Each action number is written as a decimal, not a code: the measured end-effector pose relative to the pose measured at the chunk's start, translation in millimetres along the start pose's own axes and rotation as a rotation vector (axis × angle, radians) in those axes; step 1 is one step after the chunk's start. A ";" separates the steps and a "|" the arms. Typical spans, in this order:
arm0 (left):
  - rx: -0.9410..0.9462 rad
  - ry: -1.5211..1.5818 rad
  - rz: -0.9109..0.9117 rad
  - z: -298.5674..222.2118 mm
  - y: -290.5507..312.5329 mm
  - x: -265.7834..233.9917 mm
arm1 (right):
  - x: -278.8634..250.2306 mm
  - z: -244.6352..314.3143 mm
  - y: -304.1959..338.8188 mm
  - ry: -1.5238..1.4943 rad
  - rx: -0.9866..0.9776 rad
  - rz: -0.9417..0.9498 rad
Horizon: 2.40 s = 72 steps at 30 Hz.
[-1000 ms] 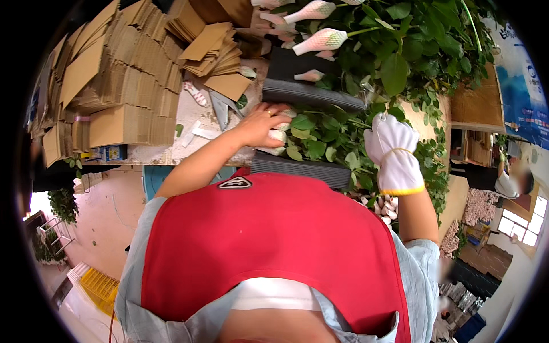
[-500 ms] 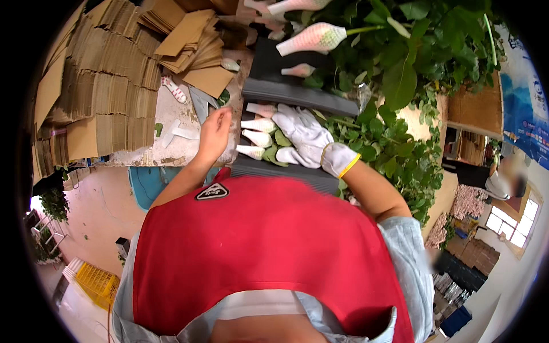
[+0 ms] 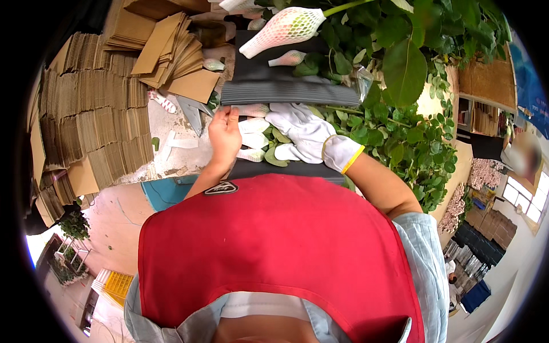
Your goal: The person places roses into a gray cardboard holder, adds more stems one by one, and folds the cardboard sides over the stems.
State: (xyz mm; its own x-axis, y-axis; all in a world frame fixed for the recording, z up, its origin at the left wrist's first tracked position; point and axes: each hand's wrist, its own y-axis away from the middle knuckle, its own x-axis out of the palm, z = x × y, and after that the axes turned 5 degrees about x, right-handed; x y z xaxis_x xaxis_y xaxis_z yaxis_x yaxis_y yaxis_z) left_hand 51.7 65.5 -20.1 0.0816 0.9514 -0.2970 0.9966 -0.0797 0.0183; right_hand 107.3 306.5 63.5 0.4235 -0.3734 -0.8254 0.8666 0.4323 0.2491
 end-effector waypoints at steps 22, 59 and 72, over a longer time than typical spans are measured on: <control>-0.092 -0.015 0.806 -62.8 -21.8 -127.4 | -10.6 14.0 -1.4 0.037 0.068 0.003; 0.677 -0.083 0.817 -17.0 -27.6 -41.7 | -44.6 60.8 -43.2 0.317 0.446 -0.166; 0.721 -0.165 0.884 -26.9 -57.6 -35.6 | -103.4 102.3 26.8 0.099 0.180 -0.095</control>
State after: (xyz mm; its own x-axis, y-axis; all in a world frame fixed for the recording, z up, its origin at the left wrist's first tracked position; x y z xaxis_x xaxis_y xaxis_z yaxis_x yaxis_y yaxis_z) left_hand -8.5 44.2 15.2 0.6950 0.4317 -0.5749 0.3522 -0.9016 -0.2513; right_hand 113.7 272.7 207.3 0.3175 -0.3195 -0.8928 0.9383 0.2419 0.2471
